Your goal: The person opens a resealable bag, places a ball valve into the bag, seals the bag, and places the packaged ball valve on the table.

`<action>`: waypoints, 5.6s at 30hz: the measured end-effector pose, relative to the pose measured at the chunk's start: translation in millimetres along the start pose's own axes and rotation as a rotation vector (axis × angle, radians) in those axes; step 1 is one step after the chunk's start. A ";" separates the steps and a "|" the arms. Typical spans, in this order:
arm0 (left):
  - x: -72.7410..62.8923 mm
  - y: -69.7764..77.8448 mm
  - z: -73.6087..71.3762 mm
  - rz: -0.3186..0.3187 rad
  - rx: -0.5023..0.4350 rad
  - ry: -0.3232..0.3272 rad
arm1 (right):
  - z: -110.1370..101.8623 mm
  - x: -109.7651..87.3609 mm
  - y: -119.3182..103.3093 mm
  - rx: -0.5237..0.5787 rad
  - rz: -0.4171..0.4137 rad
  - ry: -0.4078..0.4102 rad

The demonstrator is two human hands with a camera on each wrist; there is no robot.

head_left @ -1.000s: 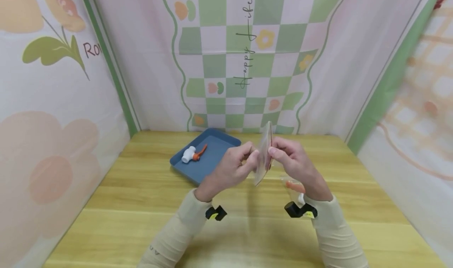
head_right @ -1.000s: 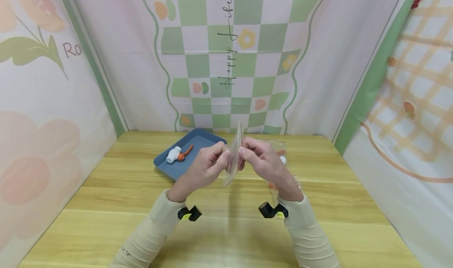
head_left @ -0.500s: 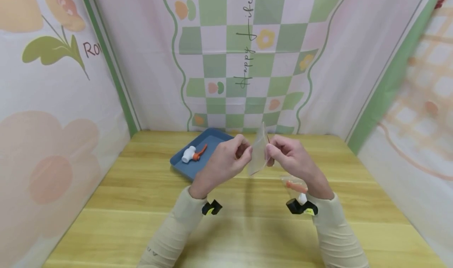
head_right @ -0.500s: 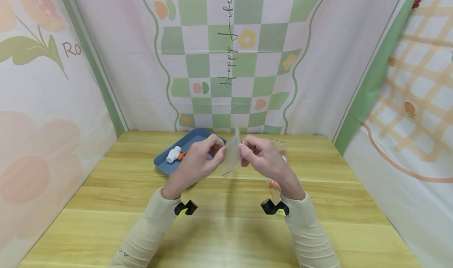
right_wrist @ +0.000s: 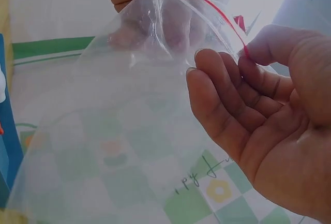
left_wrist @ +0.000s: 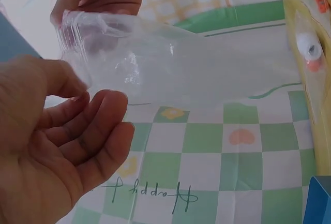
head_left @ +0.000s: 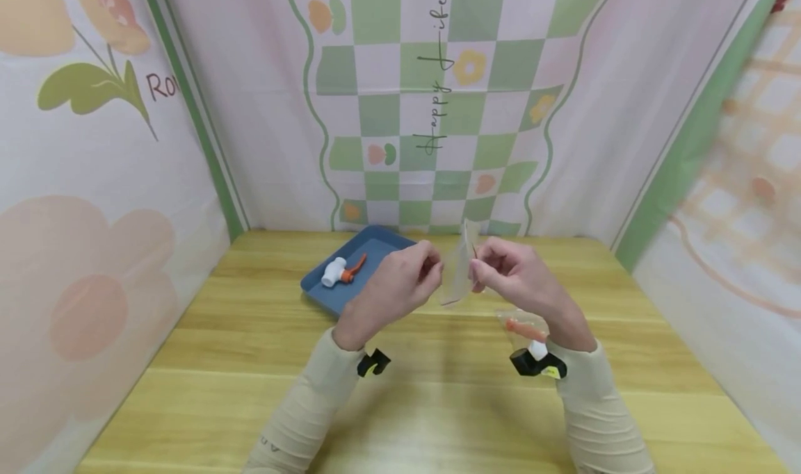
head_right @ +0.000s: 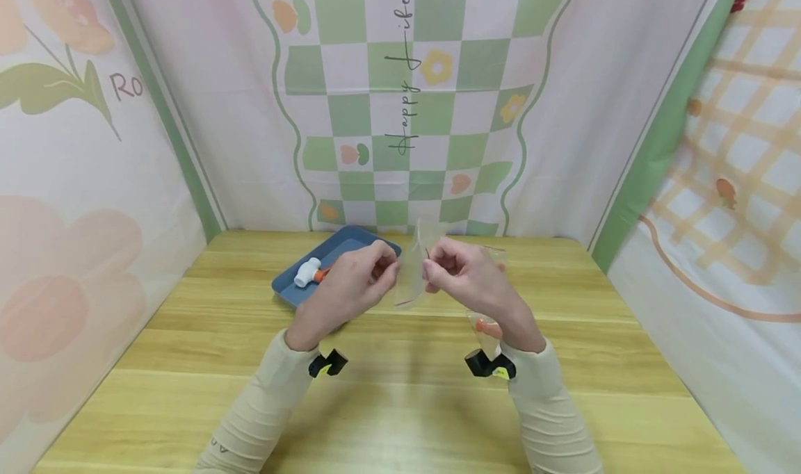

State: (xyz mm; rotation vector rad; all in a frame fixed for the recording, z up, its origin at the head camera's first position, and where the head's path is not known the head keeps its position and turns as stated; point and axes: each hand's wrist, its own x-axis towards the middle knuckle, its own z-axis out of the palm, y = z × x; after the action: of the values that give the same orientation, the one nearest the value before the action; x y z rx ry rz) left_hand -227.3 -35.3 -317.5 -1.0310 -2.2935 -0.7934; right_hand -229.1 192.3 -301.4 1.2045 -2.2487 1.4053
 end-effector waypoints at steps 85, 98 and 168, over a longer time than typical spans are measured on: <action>-12.5 -13.8 -17.2 -0.088 -0.490 0.113 | 21.0 15.3 11.0 -0.057 -0.058 -0.087; -21.3 -61.1 -34.9 -0.227 -0.353 0.008 | 14.0 9.0 18.2 -0.168 -0.025 -0.093; -12.9 -196.0 30.2 -0.734 0.456 -0.768 | 17.4 6.3 28.1 -0.222 0.013 -0.174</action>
State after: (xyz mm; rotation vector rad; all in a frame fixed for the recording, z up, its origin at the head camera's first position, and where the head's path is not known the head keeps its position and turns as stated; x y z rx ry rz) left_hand -379.3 -127.7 -406.3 -0.2616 -3.3634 -0.0400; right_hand -250.1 180.4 -324.8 1.2811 -2.4547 1.0561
